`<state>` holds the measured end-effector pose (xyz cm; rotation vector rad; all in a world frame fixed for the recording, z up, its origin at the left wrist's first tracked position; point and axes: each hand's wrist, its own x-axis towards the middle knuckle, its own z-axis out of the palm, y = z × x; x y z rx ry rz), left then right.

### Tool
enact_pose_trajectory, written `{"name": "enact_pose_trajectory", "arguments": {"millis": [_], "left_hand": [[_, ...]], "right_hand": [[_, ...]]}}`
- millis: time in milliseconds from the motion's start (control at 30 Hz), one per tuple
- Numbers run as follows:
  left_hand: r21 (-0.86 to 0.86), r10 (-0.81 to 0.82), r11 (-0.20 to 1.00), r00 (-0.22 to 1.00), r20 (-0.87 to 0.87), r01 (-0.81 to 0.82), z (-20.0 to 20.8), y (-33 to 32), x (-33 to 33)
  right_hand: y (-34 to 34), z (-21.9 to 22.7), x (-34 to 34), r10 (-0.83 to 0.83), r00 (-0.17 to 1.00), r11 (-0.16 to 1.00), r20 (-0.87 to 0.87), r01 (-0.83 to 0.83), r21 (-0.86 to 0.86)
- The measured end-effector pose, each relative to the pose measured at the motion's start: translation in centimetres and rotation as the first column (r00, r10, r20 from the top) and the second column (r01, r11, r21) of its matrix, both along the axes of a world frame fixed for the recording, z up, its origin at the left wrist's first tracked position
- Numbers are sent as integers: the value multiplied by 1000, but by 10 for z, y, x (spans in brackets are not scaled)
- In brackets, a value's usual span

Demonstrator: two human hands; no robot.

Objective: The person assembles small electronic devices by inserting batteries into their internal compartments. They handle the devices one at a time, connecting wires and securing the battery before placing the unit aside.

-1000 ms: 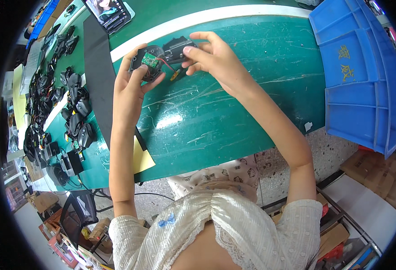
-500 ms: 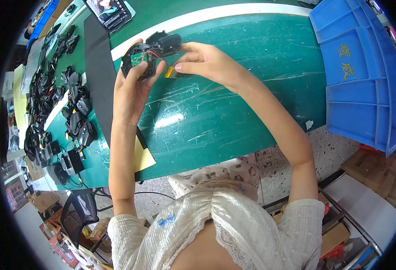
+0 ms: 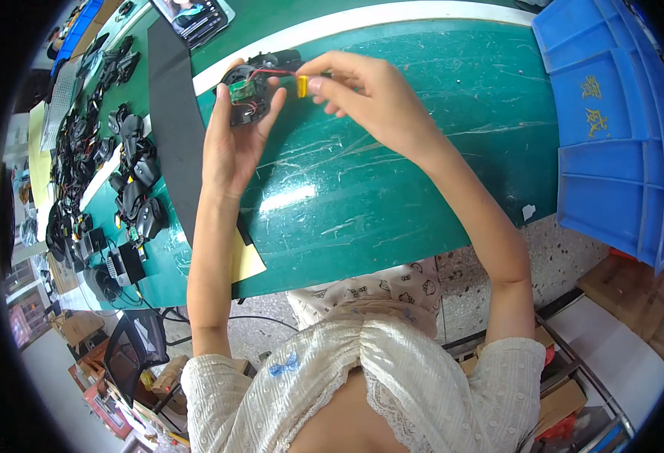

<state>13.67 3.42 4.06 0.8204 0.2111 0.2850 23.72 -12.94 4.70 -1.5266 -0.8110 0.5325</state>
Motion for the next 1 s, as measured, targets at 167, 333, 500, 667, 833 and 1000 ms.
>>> {"name": "enact_pose_trajectory", "arguments": {"millis": [167, 333, 500, 667, 833, 1000], "left_hand": [[4, -19, 1000, 1000, -8, 19, -8, 0, 2], [91, -54, 994, 998, -22, 55, -7, -6, 3], [176, -91, 980, 995, -30, 95, -10, -4, 1], [155, -41, 987, 999, -11, 42, -11, -3, 3], [248, -19, 969, 999, 36, 10, -17, -1, 4], [233, -84, 970, 996, 22, 77, -11, -3, 3]], "right_hand": [[-4, 8, 1, -76, 995, 995, -69, 80, 59], [-5, 10, 2, 7, 959, 989, -284, 35, 143], [-5, 16, -2, 98, 987, 991, -130, -85, 100], [-4, 17, -8, 140, 975, 990, -172, -135, 42], [-6, 13, -4, 213, 960, 973, -180, -226, -52], [-5, -8, 4, 78, 994, 981, 77, -63, -183]]}}
